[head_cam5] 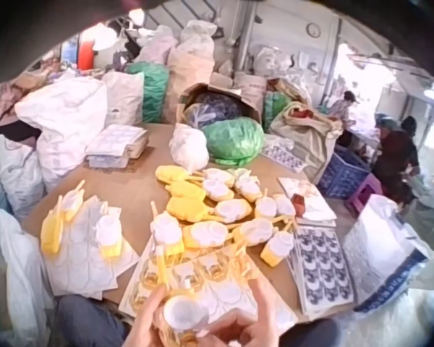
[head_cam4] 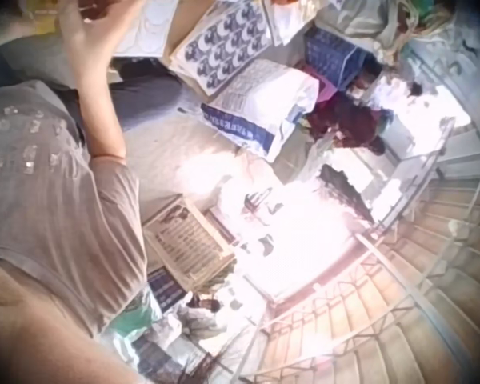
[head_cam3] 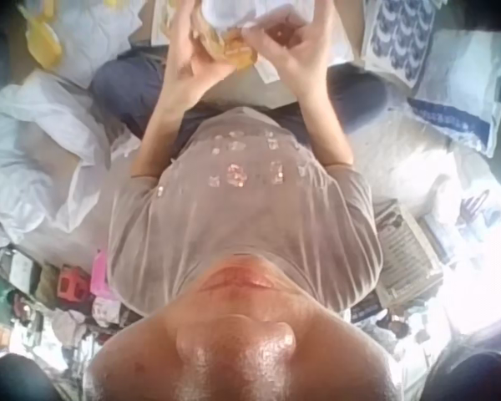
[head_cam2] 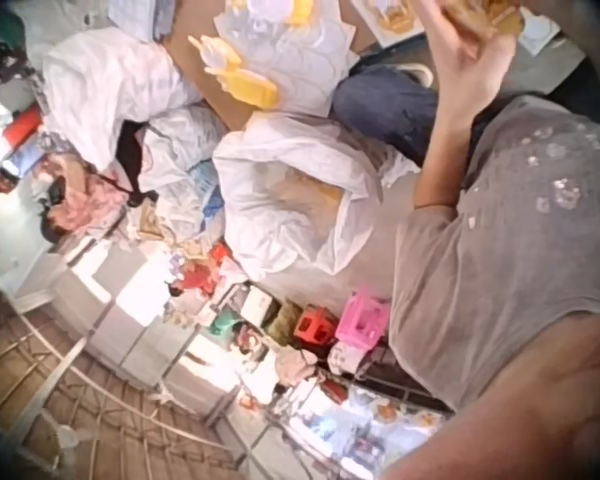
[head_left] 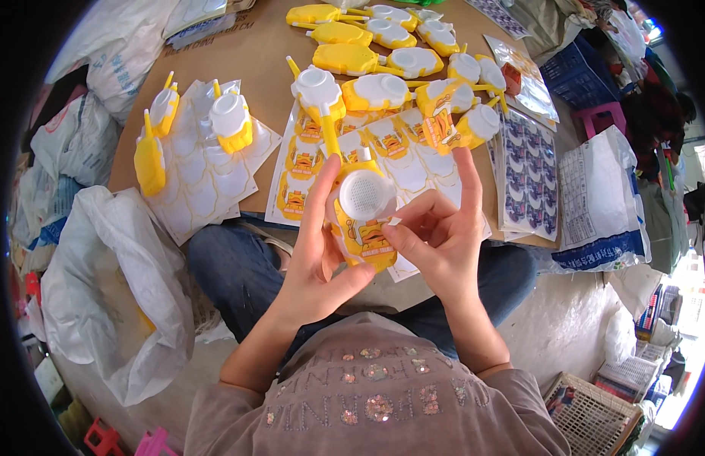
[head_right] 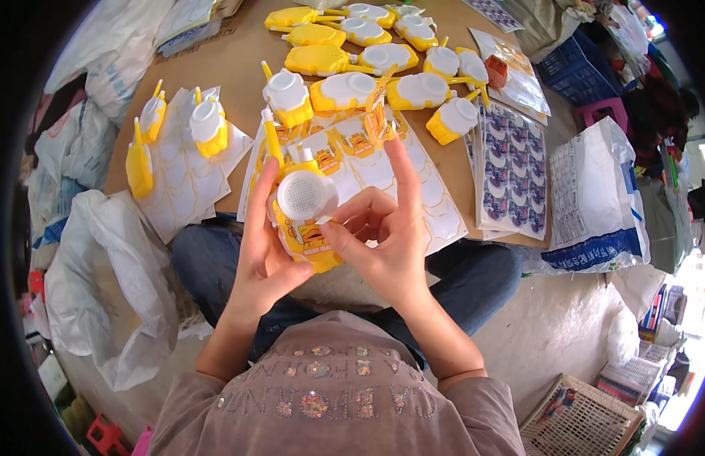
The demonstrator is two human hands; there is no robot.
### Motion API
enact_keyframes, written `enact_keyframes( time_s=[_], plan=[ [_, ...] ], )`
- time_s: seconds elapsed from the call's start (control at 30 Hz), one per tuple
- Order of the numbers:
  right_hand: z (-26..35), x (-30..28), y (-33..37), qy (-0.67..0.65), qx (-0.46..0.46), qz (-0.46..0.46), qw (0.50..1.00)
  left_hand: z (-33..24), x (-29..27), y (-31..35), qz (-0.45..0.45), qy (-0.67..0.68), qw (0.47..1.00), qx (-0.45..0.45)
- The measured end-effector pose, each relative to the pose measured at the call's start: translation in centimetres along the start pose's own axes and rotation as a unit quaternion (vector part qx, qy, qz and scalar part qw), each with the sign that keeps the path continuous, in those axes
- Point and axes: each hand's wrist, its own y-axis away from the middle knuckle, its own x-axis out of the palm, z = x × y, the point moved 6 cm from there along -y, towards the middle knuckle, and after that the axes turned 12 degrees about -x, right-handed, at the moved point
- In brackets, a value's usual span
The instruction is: Peeling and applying decorative stickers to the front of yellow toy walkie-talkies.
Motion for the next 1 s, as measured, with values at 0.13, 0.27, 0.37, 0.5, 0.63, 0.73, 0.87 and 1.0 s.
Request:
enact_keyframes(
  time_s=[0.13, 0.27, 0.37, 0.5, 0.63, 0.73, 0.87, 1.0],
  plan=[
    [0.07, 0.01, -0.09, 0.006, 0.009, 0.009, 1.0, -0.16, -0.08, -0.23, -0.023, -0.01, 1.0, -0.018],
    [-0.17, 0.0, -0.2, -0.05, 0.04, -0.003, 0.998, -0.27, -0.18, -0.21, -0.022, -0.023, 0.999, -0.011],
    [-0.16, -0.07, -0.31, -0.09, 0.063, -0.019, 0.994, -0.4, 0.05, -0.16, -0.017, -0.028, 0.999, -0.003],
    [-0.06, 0.02, -0.22, -0.069, 0.041, -0.017, 0.997, -0.47, 0.05, -0.15, -0.007, -0.033, 0.999, 0.011],
    [0.1, 0.14, -0.17, -0.042, 0.024, -0.009, 0.999, -0.43, 0.12, -0.08, -0.004, -0.018, 1.0, 0.004],
    [0.1, 0.18, -0.14, -0.04, 0.02, -0.008, 0.999, -0.43, 0.11, -0.01, -0.001, -0.012, 1.0, 0.003],
    [0.01, 0.24, -0.11, -0.025, 0.017, -0.002, 1.0, -0.24, -0.13, 0.08, -0.007, -0.016, 1.0, 0.001],
    [0.18, 0.25, -0.13, -0.028, 0.018, -0.004, 0.999, -0.38, 0.1, 0.02, -0.005, -0.007, 1.0, 0.008]
  ],
)
